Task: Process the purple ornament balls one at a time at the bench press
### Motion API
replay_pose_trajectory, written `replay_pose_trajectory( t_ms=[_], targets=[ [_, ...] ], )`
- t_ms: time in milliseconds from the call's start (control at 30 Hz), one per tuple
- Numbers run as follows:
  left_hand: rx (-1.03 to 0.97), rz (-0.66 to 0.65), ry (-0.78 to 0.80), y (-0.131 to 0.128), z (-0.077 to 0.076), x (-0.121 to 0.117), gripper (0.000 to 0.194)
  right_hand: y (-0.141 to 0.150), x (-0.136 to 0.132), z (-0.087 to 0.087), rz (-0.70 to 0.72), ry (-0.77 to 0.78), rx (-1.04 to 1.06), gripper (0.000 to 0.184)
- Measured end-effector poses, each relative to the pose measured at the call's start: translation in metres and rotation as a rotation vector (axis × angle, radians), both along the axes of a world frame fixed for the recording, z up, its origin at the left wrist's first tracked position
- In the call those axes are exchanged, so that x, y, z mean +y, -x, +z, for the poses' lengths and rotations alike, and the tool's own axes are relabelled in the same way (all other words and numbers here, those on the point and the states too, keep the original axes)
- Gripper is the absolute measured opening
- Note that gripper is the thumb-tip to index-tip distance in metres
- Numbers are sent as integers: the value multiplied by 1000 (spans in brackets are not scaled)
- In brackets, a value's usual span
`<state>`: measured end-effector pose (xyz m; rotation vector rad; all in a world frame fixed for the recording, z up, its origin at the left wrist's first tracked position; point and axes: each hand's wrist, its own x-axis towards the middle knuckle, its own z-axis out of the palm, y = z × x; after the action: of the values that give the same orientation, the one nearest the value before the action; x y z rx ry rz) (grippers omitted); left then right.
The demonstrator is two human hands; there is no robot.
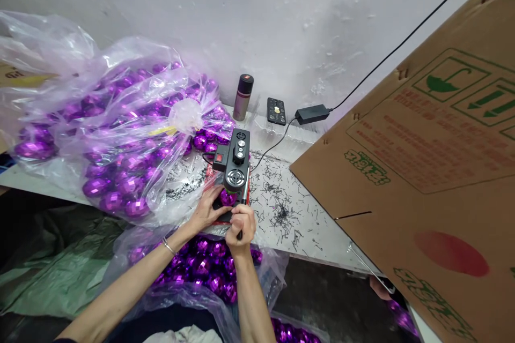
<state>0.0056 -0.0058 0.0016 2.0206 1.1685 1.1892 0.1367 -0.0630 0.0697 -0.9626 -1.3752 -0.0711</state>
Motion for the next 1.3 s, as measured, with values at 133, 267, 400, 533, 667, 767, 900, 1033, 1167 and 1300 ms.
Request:
replay_pose_trajectory(
  t_ms=[133,267,400,533,667,767,900,1033,1167,1300],
  targets=[
    [-19,-2,-11,-1,0,3,60,2,-5,53,-9,115,110,35],
    [-54,11,6,1,6,0,60,2,-5,89,7,181,129,40],
    [-48,58,27,19,10,-39,64,0,-5,87,18,160,96,39],
    [140,-161,63,52,-8,-104,67,-1,-7,76,20,137,49,37],
    [347,-171,270,74,-39,-142,58,-4,-8,74,9,142,-13,37],
    [428,-85,348,71,-55,-145,60,-7,-8,75,33,134,-58,35],
    [428,-53,280,52,-68,-136,61,-9,-8,73,42,114,-84,34],
    [516,-44,234,38,-78,-129,42,-10,-10,66,53,102,-103,32],
    [687,-49,306,36,-85,-126,40,-11,-12,60,48,121,-123,28],
    [710,-132,401,29,-97,-119,40,-11,-13,57,44,112,-115,27]
  ],
)
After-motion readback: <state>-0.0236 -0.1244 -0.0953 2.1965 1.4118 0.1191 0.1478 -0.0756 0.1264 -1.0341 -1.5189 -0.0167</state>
